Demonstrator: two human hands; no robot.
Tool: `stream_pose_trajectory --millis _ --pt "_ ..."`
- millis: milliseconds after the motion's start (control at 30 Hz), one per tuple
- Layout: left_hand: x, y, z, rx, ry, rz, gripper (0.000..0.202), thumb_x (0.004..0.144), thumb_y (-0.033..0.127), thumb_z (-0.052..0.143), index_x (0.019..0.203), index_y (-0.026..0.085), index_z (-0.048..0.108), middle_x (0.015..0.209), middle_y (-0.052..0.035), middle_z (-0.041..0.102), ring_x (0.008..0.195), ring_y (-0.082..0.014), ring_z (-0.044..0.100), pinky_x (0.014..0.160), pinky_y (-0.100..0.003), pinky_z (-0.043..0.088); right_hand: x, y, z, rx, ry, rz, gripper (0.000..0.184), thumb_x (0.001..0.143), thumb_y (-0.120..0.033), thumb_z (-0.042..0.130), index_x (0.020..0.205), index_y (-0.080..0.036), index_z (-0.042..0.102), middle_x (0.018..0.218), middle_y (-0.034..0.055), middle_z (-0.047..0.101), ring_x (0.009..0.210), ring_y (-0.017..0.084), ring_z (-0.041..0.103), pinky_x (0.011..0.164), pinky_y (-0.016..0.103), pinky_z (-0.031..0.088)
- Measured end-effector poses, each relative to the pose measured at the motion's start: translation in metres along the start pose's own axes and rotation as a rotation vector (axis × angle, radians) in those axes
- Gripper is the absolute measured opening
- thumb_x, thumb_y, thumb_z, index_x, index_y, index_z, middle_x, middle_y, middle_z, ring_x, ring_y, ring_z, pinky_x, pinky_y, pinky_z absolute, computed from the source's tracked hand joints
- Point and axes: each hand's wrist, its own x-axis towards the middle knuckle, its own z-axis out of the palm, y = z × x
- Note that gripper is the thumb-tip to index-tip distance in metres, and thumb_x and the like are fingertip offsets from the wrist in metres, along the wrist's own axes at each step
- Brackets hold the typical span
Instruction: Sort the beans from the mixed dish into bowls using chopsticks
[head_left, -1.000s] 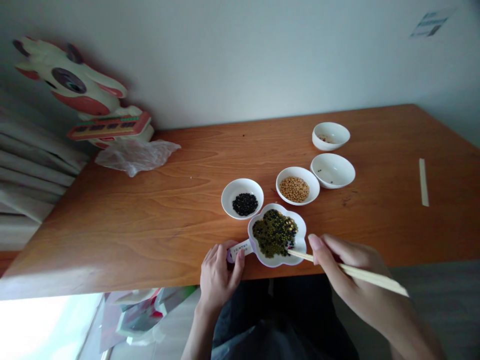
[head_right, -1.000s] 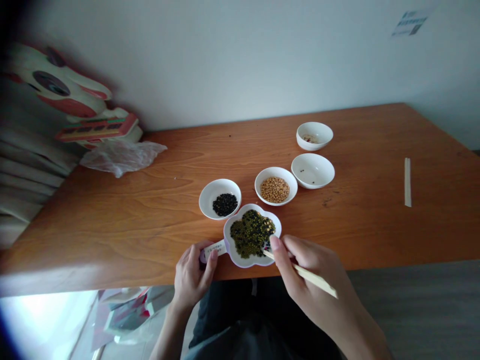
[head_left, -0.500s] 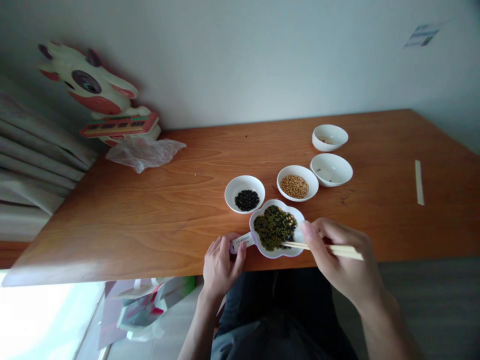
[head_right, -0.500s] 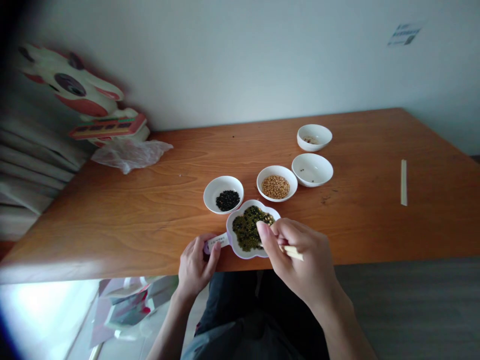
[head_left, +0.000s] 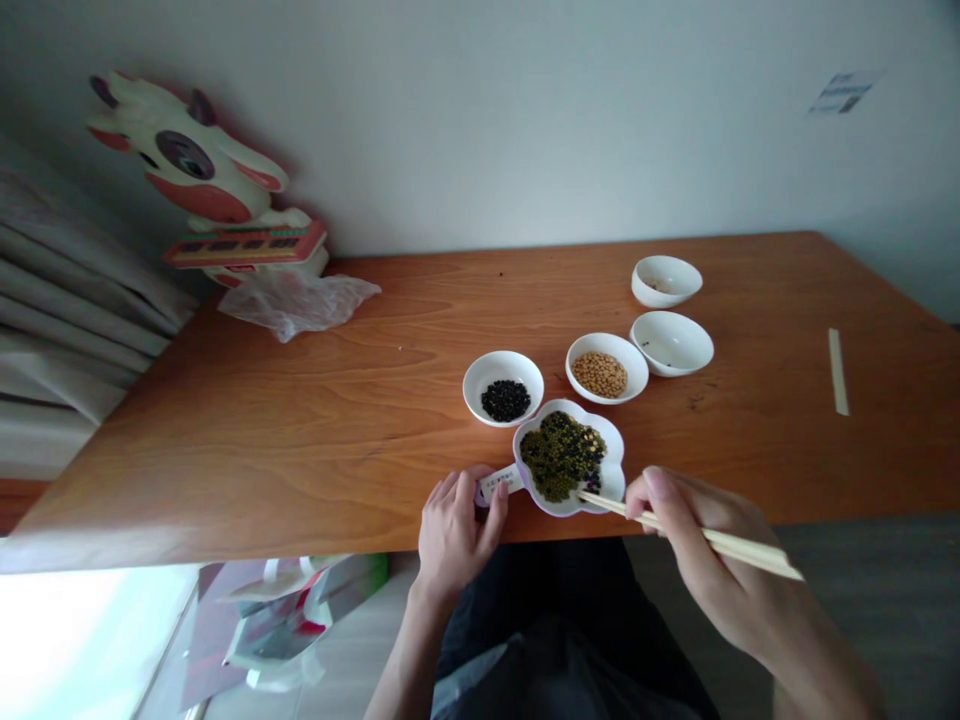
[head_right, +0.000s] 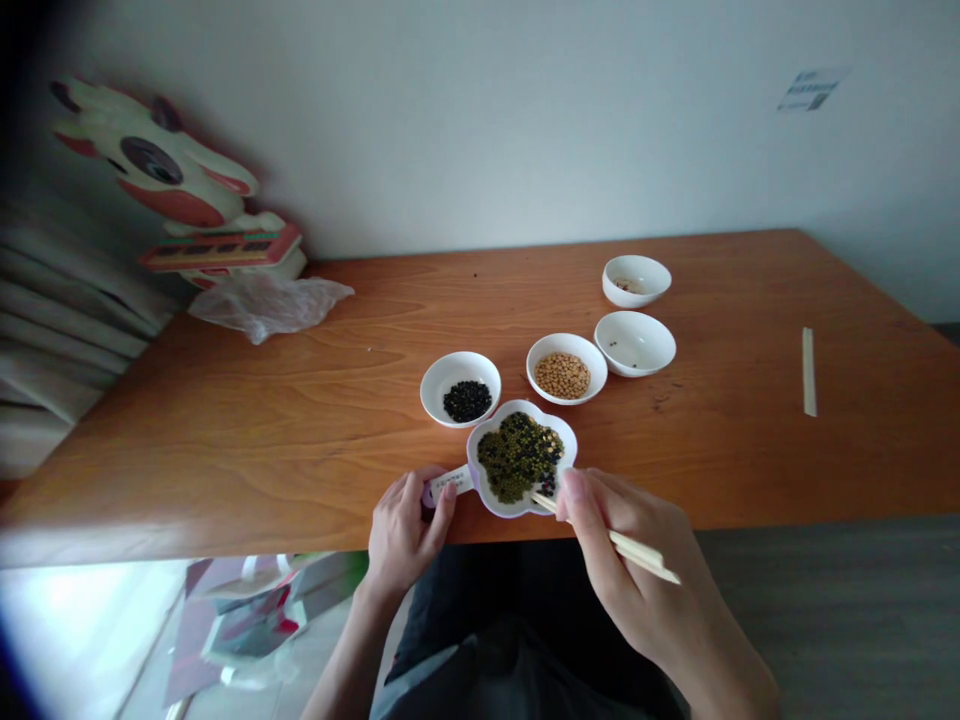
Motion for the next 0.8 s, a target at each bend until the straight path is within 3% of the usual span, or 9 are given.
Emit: stream_pose_trajectory --millis 167,300,433,600,800 --pt "0.001 0.001 -0.002 -0.005 -0.006 0.013 0.017 0.105 0.038 0.055 0.110 0.023 0.058 0.096 -0.0074 0.071 0.084 -0.0257 0.067 0.079 -0.041 0.052 -0.027 0.011 -0.007 -0.002 0.080 0.054 0.030 0.109 -0.039 0.044 0.092 -0.028 0.066 0.082 -0.0018 0.071 0.077 0.015 0.068 0.070 0.024 0.051" --pt "0.001 0.002 -0.002 -0.002 -0.004 0.013 0.015 0.105 0.037 0.056 0.109 0.023 0.059 0.094 -0.0065 0.070 0.082 -0.0252 0.066 0.079 -0.040 0.051 -0.039 0.012 -0.009 0.060 0.160 0.076 0.037 0.107 -0.043 0.043 0.087 -0.027 0.070 0.078 0.0020 0.071 0.064 0.017 0.065 0.059 0.026 0.052" --pt "0.001 0.002 -0.002 0.002 -0.007 0.007 0.015 0.104 0.036 0.056 0.110 0.023 0.059 0.093 -0.0065 0.070 0.082 -0.0246 0.065 0.077 -0.039 0.051 -0.043 0.018 -0.002 0.176 0.199 0.103 0.044 0.104 -0.052 0.044 0.084 -0.026 0.073 0.078 0.0069 0.073 0.063 0.022 0.067 0.050 0.029 0.052" --pt "0.000 0.001 -0.001 0.015 0.000 0.011 0.014 0.104 0.035 0.056 0.109 0.022 0.059 0.093 -0.0071 0.070 0.081 -0.0241 0.066 0.076 -0.038 0.051 -0.042 0.032 0.005 0.238 0.213 0.113 0.047 0.102 -0.057 0.046 0.078 -0.027 0.074 0.073 0.0061 0.071 0.058 0.020 0.064 0.048 0.028 0.050" --pt "0.003 0.002 -0.003 0.023 0.012 0.019 0.013 0.104 0.034 0.056 0.109 0.023 0.060 0.093 -0.0077 0.071 0.080 -0.0246 0.067 0.075 -0.038 0.053 -0.041 0.031 0.006 0.184 0.231 0.099 0.045 0.103 -0.053 0.042 0.081 -0.028 0.072 0.070 0.0057 0.069 0.057 0.021 0.063 0.048 0.029 0.050"
